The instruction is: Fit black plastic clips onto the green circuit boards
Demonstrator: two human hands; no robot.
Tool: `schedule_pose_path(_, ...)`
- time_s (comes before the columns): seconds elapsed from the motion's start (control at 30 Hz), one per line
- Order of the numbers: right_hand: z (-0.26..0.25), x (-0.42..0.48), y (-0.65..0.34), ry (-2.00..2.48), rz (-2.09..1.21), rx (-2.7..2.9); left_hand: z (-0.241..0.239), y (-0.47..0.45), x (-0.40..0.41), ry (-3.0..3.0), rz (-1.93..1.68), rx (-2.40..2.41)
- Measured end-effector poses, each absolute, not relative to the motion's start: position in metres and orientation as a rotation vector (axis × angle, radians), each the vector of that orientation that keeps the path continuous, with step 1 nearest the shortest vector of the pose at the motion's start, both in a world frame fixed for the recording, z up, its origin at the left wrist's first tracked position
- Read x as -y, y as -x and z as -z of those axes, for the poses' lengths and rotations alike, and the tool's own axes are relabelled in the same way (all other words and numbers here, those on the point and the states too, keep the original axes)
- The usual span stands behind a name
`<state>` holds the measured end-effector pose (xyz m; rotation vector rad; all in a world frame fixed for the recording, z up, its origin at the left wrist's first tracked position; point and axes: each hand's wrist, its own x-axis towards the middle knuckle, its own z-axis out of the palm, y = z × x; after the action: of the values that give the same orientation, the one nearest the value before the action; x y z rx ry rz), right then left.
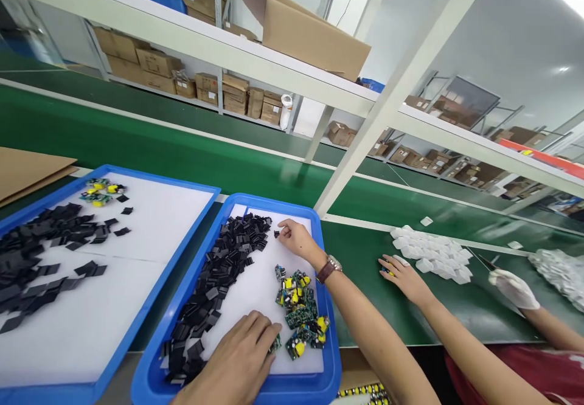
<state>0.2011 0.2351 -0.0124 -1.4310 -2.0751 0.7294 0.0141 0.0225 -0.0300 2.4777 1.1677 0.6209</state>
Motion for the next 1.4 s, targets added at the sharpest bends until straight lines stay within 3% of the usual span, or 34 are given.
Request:
schedule_pose_path(0.23, -0.031, -0.134, -0.194, 1.183, -0.653, 1.922, 0.01, 0.018, -0.025, -1.727, -0.985, -1.065)
schedule_pose_path(0.43, -0.023, -0.041, -0.174, 1.02, -0.389, 1.822, 0.0, 0.008, -0.02, -1.478, -1.008, -0.924)
schedule_pose_path(0.77, -0.015, -0.029, -0.19, 1.062, -0.696, 1.636, -0.009, 0.004, -0.012, -1.526, -0.884, -0.839)
schedule_pose_path(1.1, -0.013, 0.007, -0.206, 1.068, -0.816, 1.419, -0.011, 0.006, -0.018, -0.66, -0.889, -0.617)
schedule_pose_path(1.23, -0.015, 0.013, -0.202, 1.033, -0.814, 1.416, -0.008, 0.006, -0.017, -0.719, -0.877, -0.673)
schedule_pose_path(1.4, -0.008, 0.017, -0.194, 1.067, -0.786, 1.352, 0.004, 0.006, -0.012, -1.216, -1.003, -0.998)
